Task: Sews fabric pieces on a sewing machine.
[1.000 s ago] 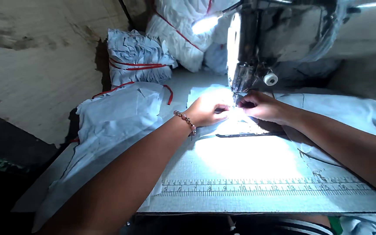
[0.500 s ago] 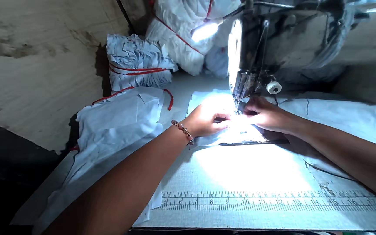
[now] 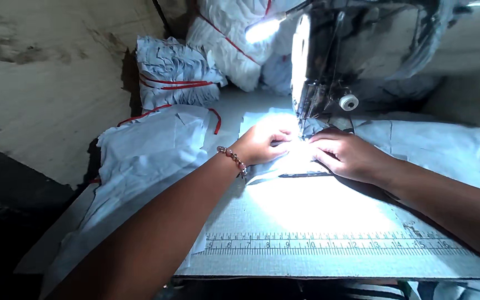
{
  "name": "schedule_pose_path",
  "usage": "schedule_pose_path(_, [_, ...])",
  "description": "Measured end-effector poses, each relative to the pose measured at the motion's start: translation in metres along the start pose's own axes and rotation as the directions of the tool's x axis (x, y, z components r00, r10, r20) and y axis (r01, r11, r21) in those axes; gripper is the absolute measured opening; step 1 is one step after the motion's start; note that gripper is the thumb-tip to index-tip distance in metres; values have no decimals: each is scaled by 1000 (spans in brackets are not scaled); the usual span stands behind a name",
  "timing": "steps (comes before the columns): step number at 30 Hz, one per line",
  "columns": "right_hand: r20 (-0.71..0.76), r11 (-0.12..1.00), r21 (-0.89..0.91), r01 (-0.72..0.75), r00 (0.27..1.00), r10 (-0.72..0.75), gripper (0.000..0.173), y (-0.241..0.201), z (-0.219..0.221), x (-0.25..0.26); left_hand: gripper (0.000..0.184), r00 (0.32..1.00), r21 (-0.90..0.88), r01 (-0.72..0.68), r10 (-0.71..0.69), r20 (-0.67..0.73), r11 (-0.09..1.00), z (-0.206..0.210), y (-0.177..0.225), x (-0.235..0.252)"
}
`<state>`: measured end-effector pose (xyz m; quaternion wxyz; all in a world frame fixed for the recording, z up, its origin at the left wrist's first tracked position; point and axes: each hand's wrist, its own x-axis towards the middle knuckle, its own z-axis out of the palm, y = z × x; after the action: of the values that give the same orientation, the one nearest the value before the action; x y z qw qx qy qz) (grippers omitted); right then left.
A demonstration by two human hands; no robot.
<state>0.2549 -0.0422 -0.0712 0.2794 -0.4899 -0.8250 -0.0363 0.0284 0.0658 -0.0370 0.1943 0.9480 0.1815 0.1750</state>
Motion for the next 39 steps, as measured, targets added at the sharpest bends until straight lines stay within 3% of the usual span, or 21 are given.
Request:
schedule_pose_path(7, [-2,998,-55,11,1000,-11,36,8,-1,2,24,990,135,115,-125,66,984,-9,18,0])
schedule_pose_path(11, [-59,961,-70,268,961,-272,35,-10,2,5,23,994,205,79,-93,62,976,-12,24,-1])
schedule_pose_path(13, [20,937,-2,348,937,-348,49,-30,8,6,24,988,207,102,-123,92,973,-15,27,0])
schedule_pose_path(16, [115,965,23,260,958,-261,66,-39,9,4,26,983,214,89,-121,137,973,-20,22,3])
schedule_pose_path(20, [97,978,60,200,974,-205,51,-21,-2,3,26,995,260,-83,65,77,962,-17,-4,1])
schedule_pose_path(24, [136,991,85,107,984,-118,44,5,-17,3,29,993,184,-86,68,99,979,-18,1,-5])
schedule_pose_path(29, [51,981,-111,161,986,-156,42,40,-10,6,28,986,293,-114,71,152,949,-20,20,-7])
schedule_pose_path(34, [10,971,-22,237,972,-237,39,18,-10,3,29,987,423,-86,19,160,902,-10,28,-5])
schedule_pose_path(36, [-3,946,47,321,947,-321,36,8,-10,3,23,986,470,-162,166,32,868,0,23,-6])
schedule_pose_path(39, [-30,909,51,415,910,-414,33,4,-10,3,13,913,426,-311,391,-115,850,9,16,-5])
